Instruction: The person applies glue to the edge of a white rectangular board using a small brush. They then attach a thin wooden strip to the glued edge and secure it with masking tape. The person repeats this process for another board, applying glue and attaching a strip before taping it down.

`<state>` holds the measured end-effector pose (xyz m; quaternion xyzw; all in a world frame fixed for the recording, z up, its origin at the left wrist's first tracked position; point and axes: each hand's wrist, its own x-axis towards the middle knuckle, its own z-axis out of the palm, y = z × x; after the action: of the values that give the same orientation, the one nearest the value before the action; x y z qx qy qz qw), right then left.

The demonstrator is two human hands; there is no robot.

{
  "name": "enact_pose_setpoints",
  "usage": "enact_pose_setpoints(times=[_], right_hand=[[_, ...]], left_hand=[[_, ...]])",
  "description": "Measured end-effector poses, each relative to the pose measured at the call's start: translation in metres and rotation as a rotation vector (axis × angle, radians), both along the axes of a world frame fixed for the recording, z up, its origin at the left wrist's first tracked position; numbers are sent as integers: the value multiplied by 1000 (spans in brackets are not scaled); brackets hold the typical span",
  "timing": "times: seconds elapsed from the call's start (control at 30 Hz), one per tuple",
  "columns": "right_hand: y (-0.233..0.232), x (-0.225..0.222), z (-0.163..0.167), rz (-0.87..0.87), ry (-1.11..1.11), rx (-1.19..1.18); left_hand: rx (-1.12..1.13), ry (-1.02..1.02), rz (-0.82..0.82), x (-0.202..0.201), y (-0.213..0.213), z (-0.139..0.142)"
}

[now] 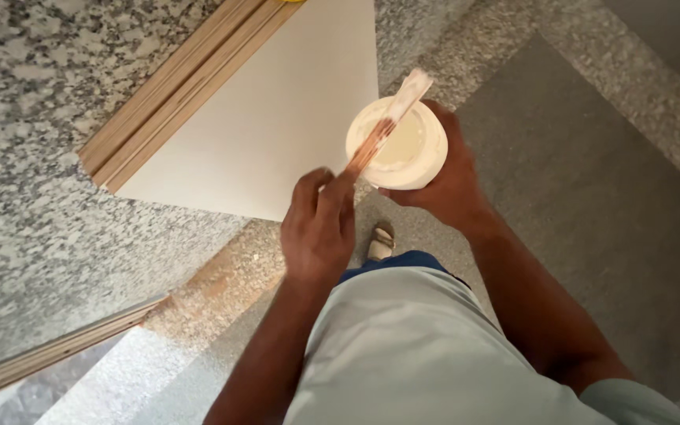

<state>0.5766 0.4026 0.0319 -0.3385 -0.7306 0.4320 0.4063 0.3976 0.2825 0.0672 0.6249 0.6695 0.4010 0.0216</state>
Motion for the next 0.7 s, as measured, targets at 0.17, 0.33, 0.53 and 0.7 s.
enact_pose_setpoints(times=[0.17,0.33,0.53,0.7], right_hand=[[21,17,-11,27,56,-63],[37,33,-20,-1,-25,11],[41,31,-21,43,-18,-1],[44,34,-10,89,30,-75]], left_hand=[[-158,11,7,-4,-26,-1],[-538,70,42,-28,-48,33],[-459,-865,-154,-36,-20,31],[-600,-774,264,-55,-11,33]])
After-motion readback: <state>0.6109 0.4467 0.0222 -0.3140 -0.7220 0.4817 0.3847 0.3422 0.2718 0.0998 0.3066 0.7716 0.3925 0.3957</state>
